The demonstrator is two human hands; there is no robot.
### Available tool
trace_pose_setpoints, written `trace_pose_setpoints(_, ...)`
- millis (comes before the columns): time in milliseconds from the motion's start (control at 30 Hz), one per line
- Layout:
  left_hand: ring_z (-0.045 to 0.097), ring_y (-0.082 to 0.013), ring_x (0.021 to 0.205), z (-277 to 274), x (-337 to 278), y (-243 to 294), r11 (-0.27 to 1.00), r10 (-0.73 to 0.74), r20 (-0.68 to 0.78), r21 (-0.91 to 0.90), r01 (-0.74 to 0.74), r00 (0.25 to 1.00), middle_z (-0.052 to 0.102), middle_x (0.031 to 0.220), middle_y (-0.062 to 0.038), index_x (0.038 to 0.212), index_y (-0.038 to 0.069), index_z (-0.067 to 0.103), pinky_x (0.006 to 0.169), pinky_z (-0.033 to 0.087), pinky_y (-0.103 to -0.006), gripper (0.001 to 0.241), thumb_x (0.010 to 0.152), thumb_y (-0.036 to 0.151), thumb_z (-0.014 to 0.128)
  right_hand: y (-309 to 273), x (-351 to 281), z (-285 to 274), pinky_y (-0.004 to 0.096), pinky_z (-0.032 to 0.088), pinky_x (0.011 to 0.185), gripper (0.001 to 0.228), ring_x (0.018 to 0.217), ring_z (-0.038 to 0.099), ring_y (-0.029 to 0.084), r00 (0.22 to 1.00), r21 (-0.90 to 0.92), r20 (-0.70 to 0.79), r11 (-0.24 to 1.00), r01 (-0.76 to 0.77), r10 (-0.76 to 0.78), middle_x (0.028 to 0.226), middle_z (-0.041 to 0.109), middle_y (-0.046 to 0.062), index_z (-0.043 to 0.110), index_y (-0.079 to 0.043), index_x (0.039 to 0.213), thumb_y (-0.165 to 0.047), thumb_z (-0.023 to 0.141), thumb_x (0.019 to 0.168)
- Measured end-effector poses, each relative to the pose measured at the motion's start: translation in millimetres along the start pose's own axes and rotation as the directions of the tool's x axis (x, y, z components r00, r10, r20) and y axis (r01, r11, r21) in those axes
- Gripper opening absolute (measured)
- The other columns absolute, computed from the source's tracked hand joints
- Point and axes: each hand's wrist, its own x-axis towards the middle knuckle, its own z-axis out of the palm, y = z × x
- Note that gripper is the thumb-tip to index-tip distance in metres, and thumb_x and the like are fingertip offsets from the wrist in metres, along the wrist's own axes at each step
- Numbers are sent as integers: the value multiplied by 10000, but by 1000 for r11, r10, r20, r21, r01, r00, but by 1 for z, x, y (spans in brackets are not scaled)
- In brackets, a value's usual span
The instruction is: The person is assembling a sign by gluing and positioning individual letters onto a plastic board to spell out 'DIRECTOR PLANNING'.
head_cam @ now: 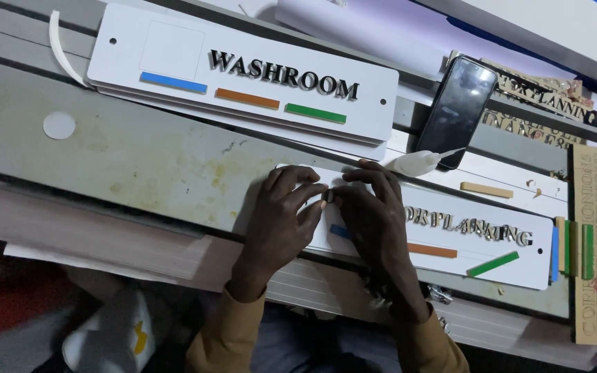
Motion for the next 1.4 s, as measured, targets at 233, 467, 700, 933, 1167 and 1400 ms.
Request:
trace_pose_setpoints(233, 698, -302, 1239, -3, 1, 4, 1000, -4, 10, 11, 3, 1000, 712, 1185, -114, 1188, 51, 845, 1126, 499, -476, 172, 1023, 86, 812, -2, 0, 1, 659, 500, 1204, 157, 1467, 622, 451, 1000, -22, -3, 1000, -10, 10, 1240, 768, 121, 864, -151, 1120, -79, 848, 981)
trace_pose_setpoints(467, 684, -308, 1252, -2, 1, 3, 1000, -15, 13, -10, 15, 1000, 697, 1198, -102, 1206, 70, 838, 1136, 497, -486, 184, 1027, 91, 806, 2, -1, 3, 621, 483, 1244, 132, 1453, 645, 413, 1000, -44, -10, 999, -13, 13, 1223, 782, 98, 870, -156, 1103, -104, 862, 982)
trace_pose_setpoints(700, 689, -315, 1248, -2, 1, 3, 1000, -25, 8, -13, 25, 1000, 701, 1185, -103, 1180, 76, 844, 1142, 495, -489, 168, 1016, 80, 811, 10, -3, 5, 631, 457, 1260, 131, 1485, 621, 405, 1000, -21, 9, 1000, -16, 16, 1224, 771, 77, 869, -194, 1106, -138, 860, 987)
trace_pose_setpoints(933, 690, -301, 1265, 2, -1, 1, 1000, -18, 1, -2, 18, 1000, 697, 1196, -79, 1214, 100, 834, 1182, 484, -485, 203, 1013, 102, 800, 5, -3, 4, 645, 455, 1252, 141, 1487, 613, 424, 1000, -23, 2, 1000, -15, 15, 1217, 769, 106, 882, -169, 1103, -112, 860, 975)
trace_pose_setpoints(1167, 695, -310, 1234, 4, -2, -2, 1000, -6, 3, 4, 6, 1000, 697, 1203, -83, 1175, 106, 840, 1150, 497, -488, 194, 984, 86, 813, 14, -6, 7, 637, 473, 1236, 114, 1493, 611, 407, 1000, -11, -12, 1000, -6, 6, 1232, 770, 76, 885, -194, 1083, -157, 847, 982)
trace_pose_setpoints(1400, 706, -287, 1217, 7, -3, -6, 1000, 8, -19, 26, -8, 1000, 698, 1193, -50, 1157, 144, 840, 1136, 513, -474, 196, 965, 105, 834, 24, -7, 12, 660, 470, 1225, 157, 1512, 593, 427, 1000, -44, 10, 999, -3, 4, 1249, 770, 99, 887, -185, 1120, -166, 868, 965)
